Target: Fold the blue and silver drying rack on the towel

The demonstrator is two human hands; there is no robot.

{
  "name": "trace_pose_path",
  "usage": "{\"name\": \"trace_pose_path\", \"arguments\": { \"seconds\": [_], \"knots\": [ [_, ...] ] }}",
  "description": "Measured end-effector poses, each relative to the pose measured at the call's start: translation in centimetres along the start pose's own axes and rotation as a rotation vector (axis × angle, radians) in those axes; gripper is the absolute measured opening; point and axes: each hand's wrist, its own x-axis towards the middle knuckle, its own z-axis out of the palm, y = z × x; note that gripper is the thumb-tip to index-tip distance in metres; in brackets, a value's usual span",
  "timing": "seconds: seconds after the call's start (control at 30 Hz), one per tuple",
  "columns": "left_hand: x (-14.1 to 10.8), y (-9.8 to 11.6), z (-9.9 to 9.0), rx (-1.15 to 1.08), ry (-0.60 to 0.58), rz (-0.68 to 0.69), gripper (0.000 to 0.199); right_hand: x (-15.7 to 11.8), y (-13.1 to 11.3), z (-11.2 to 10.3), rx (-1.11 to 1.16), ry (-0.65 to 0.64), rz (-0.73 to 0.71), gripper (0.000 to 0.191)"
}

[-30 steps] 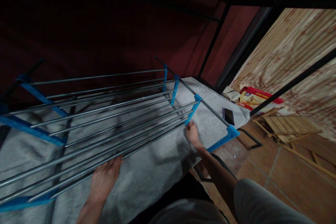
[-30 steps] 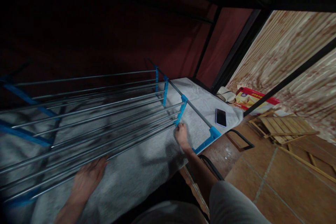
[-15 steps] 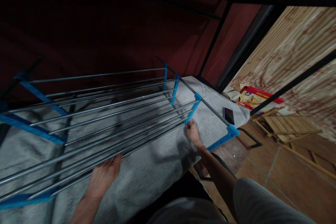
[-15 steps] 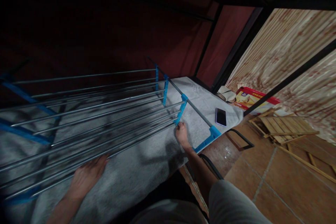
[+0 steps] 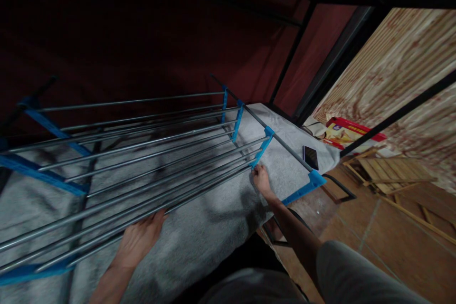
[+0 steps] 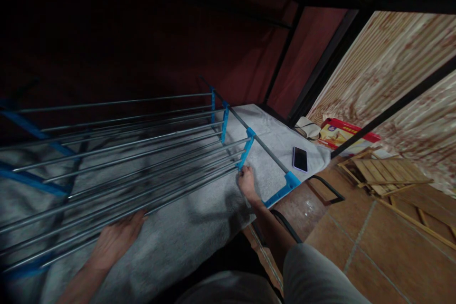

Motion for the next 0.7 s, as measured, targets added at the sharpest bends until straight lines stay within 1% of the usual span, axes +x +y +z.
{"name": "trace_pose_path", "arguments": {
  "seconds": [0.17, 0.23, 0.43, 0.6, 0.7],
  "knots": [
    [0.13, 0.16, -0.62, -0.018, -0.146, -0.057, 0.048, -0.01, -0.01, 0.08, 0.015, 0.027, 0.051, 0.021],
    [0.19, 0.18, -0.76, -0.018, -0.175, -0.055, 0.052, -0.02, 0.01, 0.13, 0.025, 0.032, 0.054, 0.021],
    [0.4, -0.17, -0.38, -0.035, -0.217, -0.072, 0.055, -0.07, 0.14, 0.25, 0.049, 0.039, 0.052, 0.02],
    [0.38, -0.57, -0.12, -0.091, -0.196, -0.082, 0.054, 0.05, 0.28, 0.22, 0.064, 0.033, 0.057, 0.018],
    [0.44, -0.68, -0.09, -0.102, -0.206, -0.089, 0.056, 0.22, 0.43, 0.19, 0.073, 0.031, 0.056, 0.017]
  ]
}}
